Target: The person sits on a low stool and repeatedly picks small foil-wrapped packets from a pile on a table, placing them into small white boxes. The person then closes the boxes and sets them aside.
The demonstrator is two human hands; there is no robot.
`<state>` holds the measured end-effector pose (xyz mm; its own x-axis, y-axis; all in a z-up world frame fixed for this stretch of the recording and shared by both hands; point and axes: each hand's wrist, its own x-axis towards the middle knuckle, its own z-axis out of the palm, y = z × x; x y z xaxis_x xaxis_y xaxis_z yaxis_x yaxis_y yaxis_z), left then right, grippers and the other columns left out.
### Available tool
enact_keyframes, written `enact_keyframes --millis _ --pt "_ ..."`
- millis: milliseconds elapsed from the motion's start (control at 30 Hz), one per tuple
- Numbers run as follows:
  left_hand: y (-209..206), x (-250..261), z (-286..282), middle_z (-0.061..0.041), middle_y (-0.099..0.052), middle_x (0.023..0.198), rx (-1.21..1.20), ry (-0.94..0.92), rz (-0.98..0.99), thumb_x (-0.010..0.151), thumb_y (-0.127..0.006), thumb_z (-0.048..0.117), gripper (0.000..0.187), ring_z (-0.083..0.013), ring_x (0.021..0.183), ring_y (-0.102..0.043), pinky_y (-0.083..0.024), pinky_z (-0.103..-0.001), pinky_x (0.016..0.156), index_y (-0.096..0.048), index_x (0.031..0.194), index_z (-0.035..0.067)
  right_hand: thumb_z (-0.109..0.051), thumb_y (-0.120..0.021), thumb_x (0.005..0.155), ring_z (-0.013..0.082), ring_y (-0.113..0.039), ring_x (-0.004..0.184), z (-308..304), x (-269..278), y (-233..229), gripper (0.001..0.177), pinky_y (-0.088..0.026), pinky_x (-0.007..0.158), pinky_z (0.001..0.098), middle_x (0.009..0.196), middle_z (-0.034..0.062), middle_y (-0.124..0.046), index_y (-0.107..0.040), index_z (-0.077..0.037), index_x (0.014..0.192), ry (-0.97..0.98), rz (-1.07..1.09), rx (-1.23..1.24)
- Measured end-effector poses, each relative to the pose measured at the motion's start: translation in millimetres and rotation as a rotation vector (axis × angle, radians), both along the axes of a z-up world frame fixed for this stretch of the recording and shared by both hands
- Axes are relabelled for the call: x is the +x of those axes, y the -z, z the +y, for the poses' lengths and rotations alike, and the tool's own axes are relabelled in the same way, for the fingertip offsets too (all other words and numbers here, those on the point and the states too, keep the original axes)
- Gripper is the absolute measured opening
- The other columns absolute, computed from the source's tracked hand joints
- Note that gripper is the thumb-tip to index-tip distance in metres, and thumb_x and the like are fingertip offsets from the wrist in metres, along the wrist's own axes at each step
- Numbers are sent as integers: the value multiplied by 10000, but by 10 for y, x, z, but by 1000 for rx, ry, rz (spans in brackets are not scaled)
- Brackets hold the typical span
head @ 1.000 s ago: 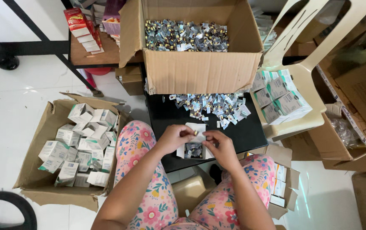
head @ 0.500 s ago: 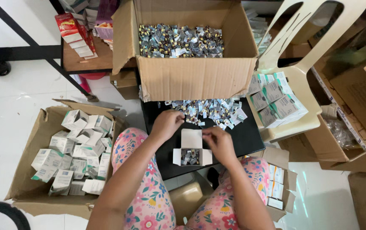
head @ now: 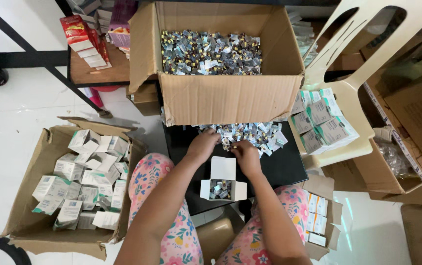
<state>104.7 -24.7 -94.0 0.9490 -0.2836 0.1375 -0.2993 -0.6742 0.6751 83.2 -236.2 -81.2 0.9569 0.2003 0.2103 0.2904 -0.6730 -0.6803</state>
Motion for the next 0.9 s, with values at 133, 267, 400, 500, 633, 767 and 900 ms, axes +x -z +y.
enact_keyframes --millis 133,267,400,500,633,767,900 --pt "119 43 15 -129 -744 963 -277 -111 17 855 -767 72 141 -278 866 -723 -571 -386 767 -738 992 68 -35 -803 835 165 -691 737 -48 -24 -121 210 -545 667 297 846 92 -723 -747 -22 1037 193 197 246" --pt "176 39 37 -113 -778 909 -681 -146 352 890 -765 79 207 -164 773 -722 -582 -291 702 -729 1085 21 5 -781 884 91 -597 797 -86 -342 -475 194 -515 704 246 900 57 -691 -741 -2 1074 119 192 541" --pt "94 -103 149 -73 -748 989 -1007 -41 490 919 -749 96 259 -123 864 -708 -592 -275 760 -700 1145 -20 11 -775 859 107 -652 802 -31 -833 -933 193 -538 700 249 923 47 -709 -745 -2 1050 -90 272 450" --pt "-79 -318 248 -59 -736 1031 -1227 -45 596 932 -724 82 262 -135 917 -721 -604 -273 829 -666 1170 -10 -7 -790 845 124 -687 791 76 -1018 -1225 185 -558 702 257 913 55 -711 -745 -9 1024 -180 155 217" --pt "-353 -700 302 -50 -728 1019 -1467 -35 680 941 -698 69 236 -134 930 -720 -595 -269 847 -653 1167 22 -16 -782 843 145 -694 793 112 -1144 -1466 224 -594 727 250 921 65 -692 -734 -29 1062 -217 147 214" --pt "-462 -1132 153 -55 -729 1011 -1589 35 764 975 -702 79 210 -122 910 -705 -568 -256 822 -668 1176 28 -43 -838 784 137 -649 800 114 -1220 -1342 352 -547 742 263 912 80 -679 -702 -25 1108 -190 176 179" --pt "-420 -1348 34 -29 -726 1004 -1626 64 853 951 -713 65 200 -108 903 -710 -577 -253 821 -666 1146 60 -24 -765 894 86 -685 875 208 -1210 -1032 200 -578 801 260 969 65 -721 -667 -3 1067 -185 371 683"
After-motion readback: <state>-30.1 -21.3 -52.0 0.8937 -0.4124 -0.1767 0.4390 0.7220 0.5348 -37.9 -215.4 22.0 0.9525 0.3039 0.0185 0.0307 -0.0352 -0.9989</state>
